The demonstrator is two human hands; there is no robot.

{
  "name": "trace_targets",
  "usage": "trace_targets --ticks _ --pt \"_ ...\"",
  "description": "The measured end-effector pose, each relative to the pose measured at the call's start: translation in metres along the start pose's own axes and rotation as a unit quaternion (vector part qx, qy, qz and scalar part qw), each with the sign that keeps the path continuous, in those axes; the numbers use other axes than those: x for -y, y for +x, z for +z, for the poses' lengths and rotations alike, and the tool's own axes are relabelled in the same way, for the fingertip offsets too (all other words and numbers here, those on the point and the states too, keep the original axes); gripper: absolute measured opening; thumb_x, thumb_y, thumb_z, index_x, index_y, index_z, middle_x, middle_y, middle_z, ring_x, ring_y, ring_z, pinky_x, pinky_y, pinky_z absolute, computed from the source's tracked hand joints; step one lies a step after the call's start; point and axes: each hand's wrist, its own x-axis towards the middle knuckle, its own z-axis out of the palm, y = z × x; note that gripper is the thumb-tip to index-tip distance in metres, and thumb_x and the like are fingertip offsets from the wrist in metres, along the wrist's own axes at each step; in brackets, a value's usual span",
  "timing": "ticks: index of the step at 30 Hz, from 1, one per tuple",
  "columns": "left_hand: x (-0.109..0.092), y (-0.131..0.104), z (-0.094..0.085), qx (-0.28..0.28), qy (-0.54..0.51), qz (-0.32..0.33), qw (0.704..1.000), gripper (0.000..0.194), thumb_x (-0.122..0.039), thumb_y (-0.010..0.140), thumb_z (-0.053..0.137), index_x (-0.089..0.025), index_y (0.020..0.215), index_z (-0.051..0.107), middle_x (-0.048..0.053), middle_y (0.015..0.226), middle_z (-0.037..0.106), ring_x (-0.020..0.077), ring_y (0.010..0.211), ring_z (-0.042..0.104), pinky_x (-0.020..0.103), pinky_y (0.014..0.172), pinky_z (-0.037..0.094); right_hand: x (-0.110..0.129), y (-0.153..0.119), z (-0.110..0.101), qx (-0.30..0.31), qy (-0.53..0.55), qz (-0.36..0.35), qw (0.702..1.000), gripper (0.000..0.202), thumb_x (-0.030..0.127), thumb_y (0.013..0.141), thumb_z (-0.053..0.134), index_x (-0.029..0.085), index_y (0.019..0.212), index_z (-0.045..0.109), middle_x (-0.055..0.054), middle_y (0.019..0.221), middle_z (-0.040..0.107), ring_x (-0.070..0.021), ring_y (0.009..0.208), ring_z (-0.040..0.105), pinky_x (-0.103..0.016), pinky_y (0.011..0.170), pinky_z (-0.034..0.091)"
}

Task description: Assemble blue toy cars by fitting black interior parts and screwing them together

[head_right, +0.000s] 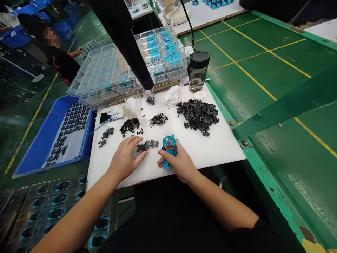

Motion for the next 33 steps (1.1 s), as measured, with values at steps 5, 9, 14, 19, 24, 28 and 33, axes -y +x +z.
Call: trace_targets --ticks 5,9,14,19,24,28,33 --pt "-0.019 0.024 0.010 0.083 0.021 0.030 0.996 0.029 -0.028 0.089 0.062 -0.020 0.117 0.065 0.012 0.113 0.068 0.0310 0.104 0.060 0.046 0.087 0.048 -0.002 0.001 -0.001 0.005 0.022 -0.018 1.000 0.039 0.037 0.077 0.080 0.020 0.103 0.055 -0.001 0.092 0.067 -0.0148 0.066 0.068 -0.033 0.065 0.058" --pt "-0.027 0.047 0.013 0.113 -0.022 0.030 0.993 0.017 -0.022 0.088 0.060 -0.022 0.099 0.073 0.009 0.097 0.072 0.0294 0.095 0.062 0.045 0.083 0.045 -0.003 0.001 -0.003 0.017 0.045 -0.023 0.999 0.039 0.037 0.078 0.080 0.020 0.103 0.056 -0.001 0.091 0.067 -0.0149 0.067 0.068 -0.033 0.065 0.058" --pt "-0.018 0.055 0.006 0.069 -0.069 -0.019 0.995 0.026 -0.022 0.092 0.049 -0.016 0.103 0.071 0.011 0.096 0.074 0.0271 0.092 0.067 0.043 0.084 0.049 -0.003 0.000 -0.006 0.021 0.064 -0.024 0.997 0.037 0.038 0.078 0.079 0.019 0.100 0.056 -0.002 0.090 0.067 -0.0141 0.064 0.068 -0.030 0.061 0.057" --pt "-0.022 0.043 -0.012 0.104 -0.361 -0.194 0.906 0.031 -0.038 0.091 0.055 -0.017 0.111 0.066 0.004 0.078 0.071 0.0173 0.068 0.069 0.030 0.062 0.052 -0.002 0.002 0.001 -0.012 0.041 -0.021 0.999 0.038 0.037 0.076 0.081 0.019 0.098 0.056 -0.002 0.093 0.067 -0.0140 0.066 0.068 -0.032 0.064 0.058" --pt "-0.038 0.030 -0.025 0.097 -0.481 -0.227 0.841 0.024 -0.033 0.085 0.066 -0.019 0.102 0.055 -0.002 0.073 0.064 0.0126 0.061 0.064 0.025 0.056 0.049 -0.002 0.008 0.013 -0.016 0.024 -0.060 0.998 0.037 0.034 0.074 0.082 0.020 0.096 0.055 0.000 0.088 0.066 -0.0145 0.068 0.066 -0.032 0.065 0.057" --pt "-0.042 0.022 -0.028 0.086 -0.484 -0.226 0.841 0.018 -0.030 0.085 0.067 -0.020 0.090 0.054 -0.003 0.069 0.062 0.0117 0.062 0.063 0.023 0.058 0.050 -0.002 0.010 0.018 -0.011 0.017 -0.071 0.997 0.036 0.033 0.074 0.083 0.020 0.093 0.055 0.001 0.082 0.066 -0.0145 0.064 0.065 -0.033 0.064 0.056" --pt "-0.040 0.013 -0.025 0.084 -0.440 -0.222 0.866 0.016 -0.035 0.086 0.068 -0.019 0.088 0.064 -0.001 0.070 0.065 0.0131 0.064 0.064 0.025 0.059 0.052 -0.004 0.008 0.021 -0.015 0.023 -0.063 0.998 0.037 0.032 0.074 0.082 0.020 0.097 0.056 0.002 0.075 0.066 -0.0148 0.061 0.065 -0.032 0.062 0.056"
